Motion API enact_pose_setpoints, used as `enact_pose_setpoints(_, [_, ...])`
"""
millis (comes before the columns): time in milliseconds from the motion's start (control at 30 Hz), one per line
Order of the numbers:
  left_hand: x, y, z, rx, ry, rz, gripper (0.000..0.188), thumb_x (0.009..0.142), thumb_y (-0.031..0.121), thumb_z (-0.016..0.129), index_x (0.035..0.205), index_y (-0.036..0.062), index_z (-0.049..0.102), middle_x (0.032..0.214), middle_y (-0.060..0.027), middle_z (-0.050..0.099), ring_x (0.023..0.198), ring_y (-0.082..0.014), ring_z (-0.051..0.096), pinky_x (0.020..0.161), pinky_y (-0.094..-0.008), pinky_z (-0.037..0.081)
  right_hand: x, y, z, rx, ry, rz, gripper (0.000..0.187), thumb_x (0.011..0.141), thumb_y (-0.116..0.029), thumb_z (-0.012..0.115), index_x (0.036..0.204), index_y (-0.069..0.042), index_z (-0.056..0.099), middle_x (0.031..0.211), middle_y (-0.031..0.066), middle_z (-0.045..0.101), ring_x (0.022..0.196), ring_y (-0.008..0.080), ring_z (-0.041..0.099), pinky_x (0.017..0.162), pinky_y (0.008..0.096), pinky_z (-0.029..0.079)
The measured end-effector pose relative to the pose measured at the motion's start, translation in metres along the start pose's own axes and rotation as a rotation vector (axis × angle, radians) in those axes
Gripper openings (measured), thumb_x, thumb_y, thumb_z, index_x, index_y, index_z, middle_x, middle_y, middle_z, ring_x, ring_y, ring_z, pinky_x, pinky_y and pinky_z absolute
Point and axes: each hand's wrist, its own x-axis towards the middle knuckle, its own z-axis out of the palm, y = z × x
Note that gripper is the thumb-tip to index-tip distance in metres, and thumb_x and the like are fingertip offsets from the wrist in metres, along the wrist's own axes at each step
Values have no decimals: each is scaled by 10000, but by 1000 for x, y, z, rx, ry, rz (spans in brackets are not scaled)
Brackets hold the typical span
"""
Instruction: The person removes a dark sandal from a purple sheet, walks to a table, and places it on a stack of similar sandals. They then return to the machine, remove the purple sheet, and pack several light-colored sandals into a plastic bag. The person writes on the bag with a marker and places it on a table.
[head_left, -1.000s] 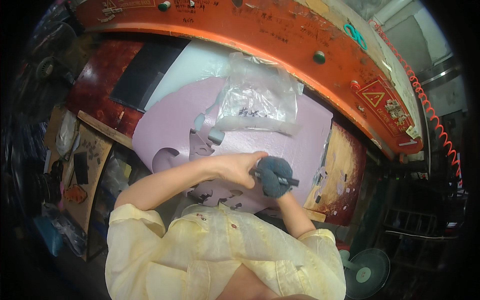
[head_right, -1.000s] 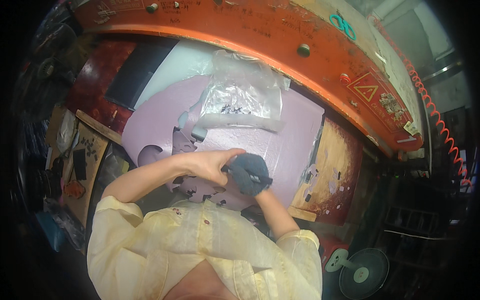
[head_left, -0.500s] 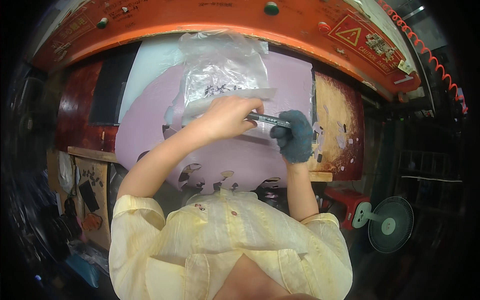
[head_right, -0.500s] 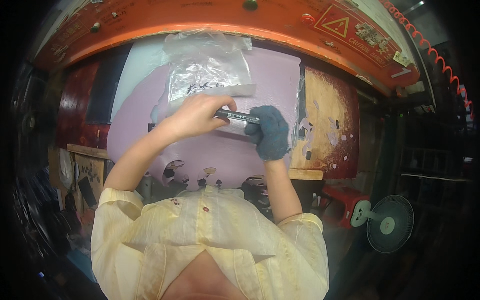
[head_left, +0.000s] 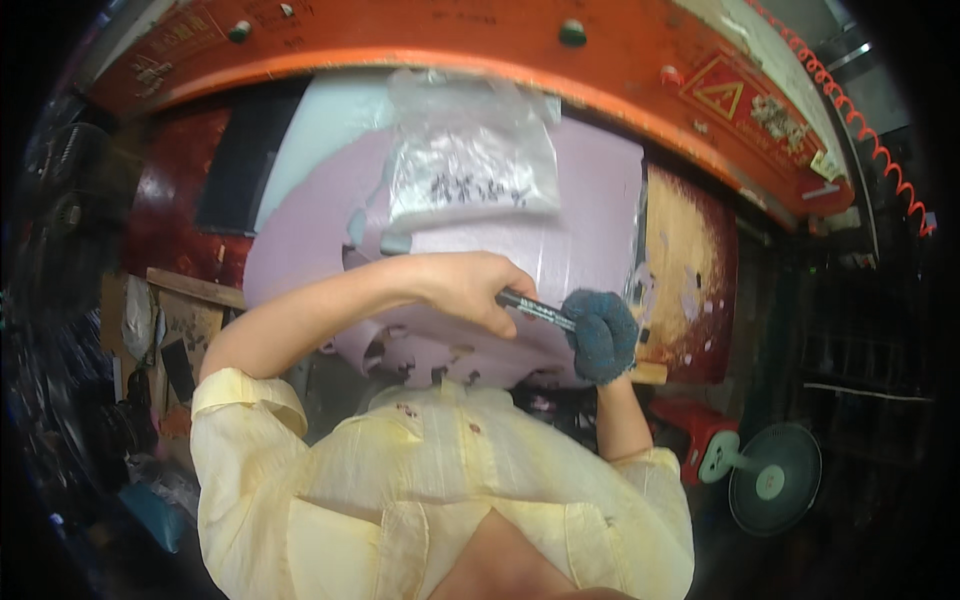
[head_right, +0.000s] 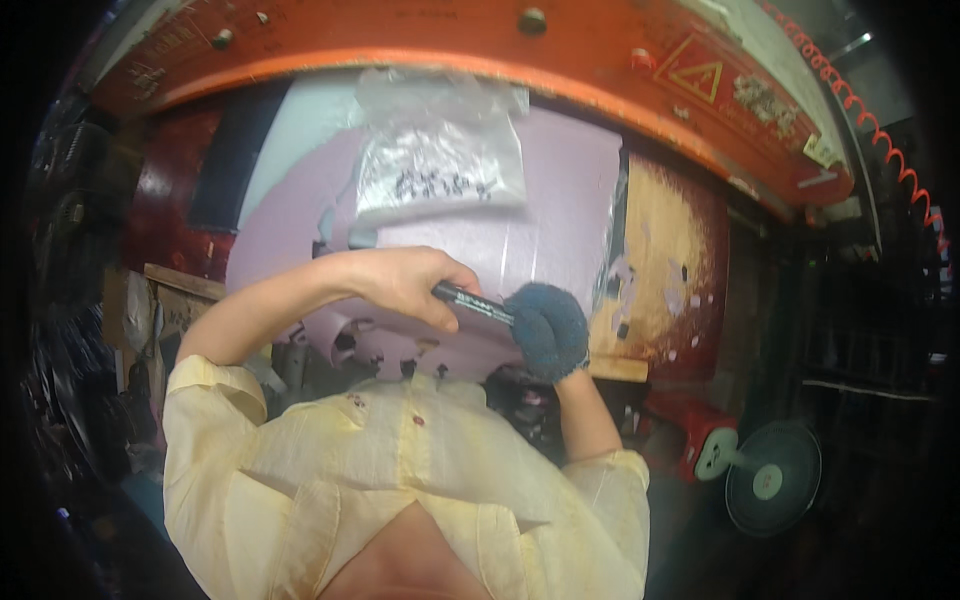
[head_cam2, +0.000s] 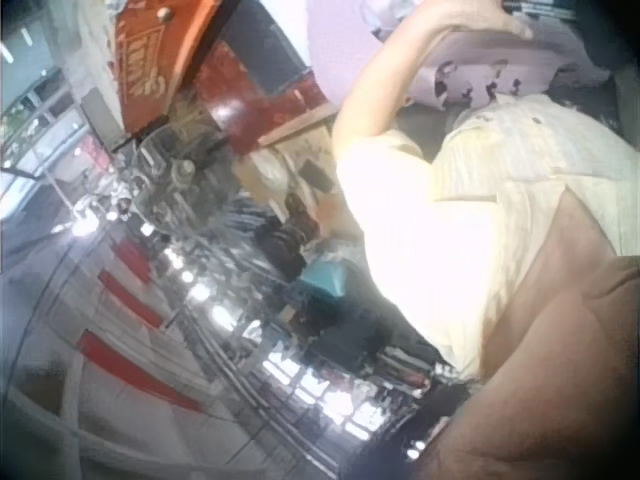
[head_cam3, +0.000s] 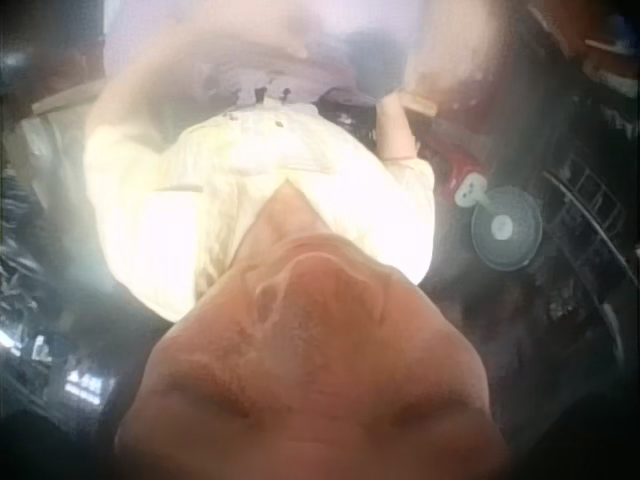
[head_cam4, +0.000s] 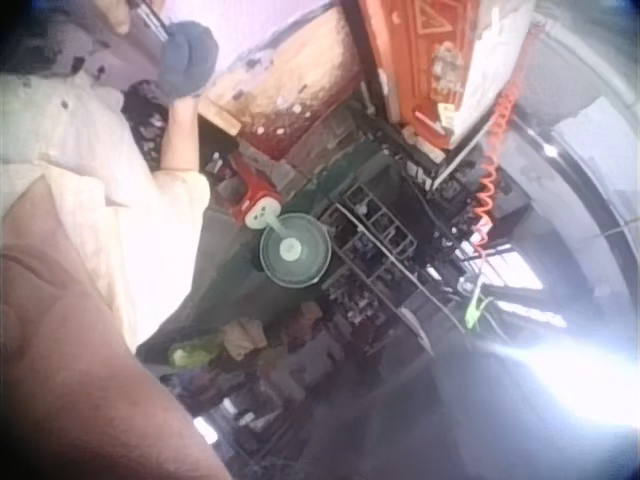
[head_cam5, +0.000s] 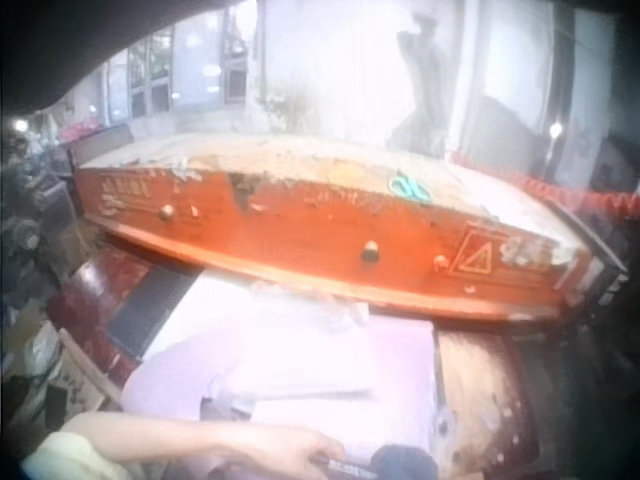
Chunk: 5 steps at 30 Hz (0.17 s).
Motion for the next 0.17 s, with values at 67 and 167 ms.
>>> enact_pose_setpoints(67, [-5, -3, -22, 80, 101, 106, 703, 705, 229, 748, 1311, 73, 429, 1152, -148, 570, 987, -250, 566, 865, -341, 434, 5, -1, 5, 163, 145, 180, 177, 862, -154, 505, 895, 8, 570, 639, 83, 534, 449, 125, 445, 410, 250, 364])
enact_pose_setpoints(167, [-4, -21, -91, 544, 519, 196, 914, 689, 331, 767, 1426, 140, 261, 1407, -156, 365, 1300, -279, 346, 1089, -407, 265, 21, 2, 14, 350, 375, 349, 195, 870, -170, 510, 937, 9, 553, 635, 88, 533, 447, 135, 453, 400, 254, 366])
